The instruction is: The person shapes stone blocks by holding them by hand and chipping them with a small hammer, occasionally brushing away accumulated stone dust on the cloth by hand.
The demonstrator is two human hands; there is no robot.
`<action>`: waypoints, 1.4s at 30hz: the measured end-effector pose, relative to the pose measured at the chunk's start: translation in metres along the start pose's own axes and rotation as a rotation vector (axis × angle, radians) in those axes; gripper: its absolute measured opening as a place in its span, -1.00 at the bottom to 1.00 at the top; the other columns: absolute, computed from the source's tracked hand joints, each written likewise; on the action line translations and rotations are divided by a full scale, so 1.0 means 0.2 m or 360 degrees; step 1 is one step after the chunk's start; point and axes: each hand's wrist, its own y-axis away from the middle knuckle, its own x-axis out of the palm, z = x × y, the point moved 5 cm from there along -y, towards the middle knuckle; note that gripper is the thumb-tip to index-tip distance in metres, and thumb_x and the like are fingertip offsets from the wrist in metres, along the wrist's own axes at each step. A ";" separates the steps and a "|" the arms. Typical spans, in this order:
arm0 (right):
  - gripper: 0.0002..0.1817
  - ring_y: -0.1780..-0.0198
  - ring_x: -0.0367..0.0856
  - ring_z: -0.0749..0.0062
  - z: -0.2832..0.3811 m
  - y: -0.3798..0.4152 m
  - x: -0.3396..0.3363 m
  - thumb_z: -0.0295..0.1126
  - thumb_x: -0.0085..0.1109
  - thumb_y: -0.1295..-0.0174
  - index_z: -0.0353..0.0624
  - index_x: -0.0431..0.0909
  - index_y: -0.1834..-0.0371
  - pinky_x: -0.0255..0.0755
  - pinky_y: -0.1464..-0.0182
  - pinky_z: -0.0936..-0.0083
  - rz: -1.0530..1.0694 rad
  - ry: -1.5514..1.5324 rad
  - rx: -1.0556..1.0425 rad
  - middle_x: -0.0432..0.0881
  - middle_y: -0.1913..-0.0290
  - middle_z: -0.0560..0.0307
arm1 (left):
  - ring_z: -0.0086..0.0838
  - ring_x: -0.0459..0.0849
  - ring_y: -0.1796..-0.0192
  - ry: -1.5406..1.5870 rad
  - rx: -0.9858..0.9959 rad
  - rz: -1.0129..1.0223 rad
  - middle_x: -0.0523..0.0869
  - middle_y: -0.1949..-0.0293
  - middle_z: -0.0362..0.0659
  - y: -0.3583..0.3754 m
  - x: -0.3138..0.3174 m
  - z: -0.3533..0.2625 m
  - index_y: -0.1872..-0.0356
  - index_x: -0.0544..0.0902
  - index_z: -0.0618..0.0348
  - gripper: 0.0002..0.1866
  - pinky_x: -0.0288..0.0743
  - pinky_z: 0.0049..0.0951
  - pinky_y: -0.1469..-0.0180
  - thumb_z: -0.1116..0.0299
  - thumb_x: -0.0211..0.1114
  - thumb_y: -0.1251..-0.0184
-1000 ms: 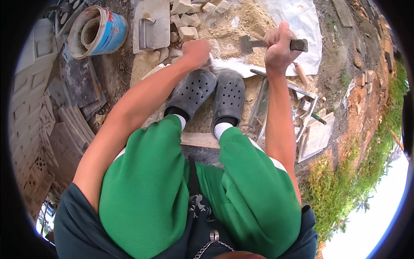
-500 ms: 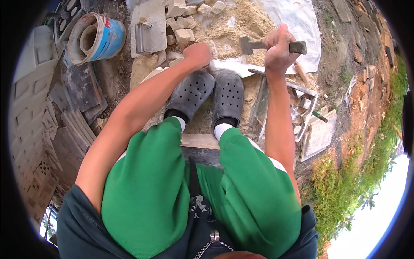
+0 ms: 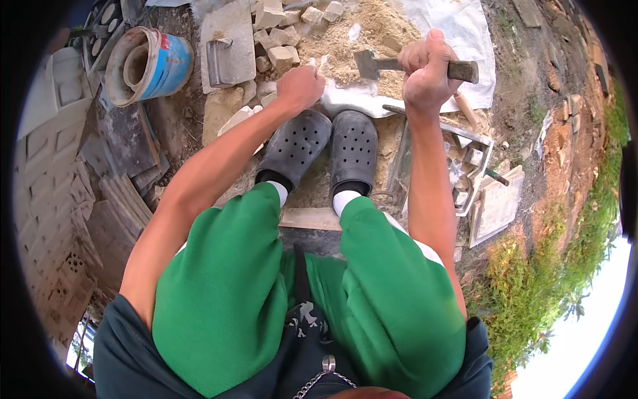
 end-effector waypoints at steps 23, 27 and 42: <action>-0.50 0.76 -0.06 0.64 0.33 -0.04 -0.58 -0.39 -0.15 -0.43 -0.05 0.07 0.77 -0.14 0.66 0.54 -0.0403 0.0135 -0.0154 0.08 0.78 0.34 | 0.02 -0.41 -0.58 -0.0435 -0.0212 -0.0274 -0.34 -0.52 0.31 -0.34 0.50 -0.32 -0.44 -0.35 0.57 0.18 -0.52 -0.10 -0.56 -0.49 -0.33 -0.32; -0.50 0.75 -0.06 0.63 0.34 -0.02 -0.64 -0.37 -0.17 -0.44 -0.04 0.05 0.76 -0.10 0.64 0.53 -0.0422 0.0248 -0.0112 0.06 0.78 0.35 | -0.10 -0.41 -0.60 0.0228 0.0153 -0.0391 -0.33 -0.55 0.18 -0.43 0.52 -0.46 -0.48 -0.30 0.46 -0.01 -0.56 -0.21 -0.57 -0.32 -0.36 -0.45; -0.53 0.71 -0.11 0.61 0.34 0.02 -0.69 -0.36 -0.21 -0.44 -0.02 0.00 0.71 -0.07 0.58 0.49 -0.0396 0.0180 -0.0033 -0.01 0.77 0.35 | 0.06 -0.29 -0.59 -0.0041 -0.0201 -0.0942 -0.18 -0.52 0.31 -0.27 0.39 -0.37 -0.45 -0.16 0.58 -0.05 -0.46 -0.13 -0.56 -0.13 -0.07 -0.44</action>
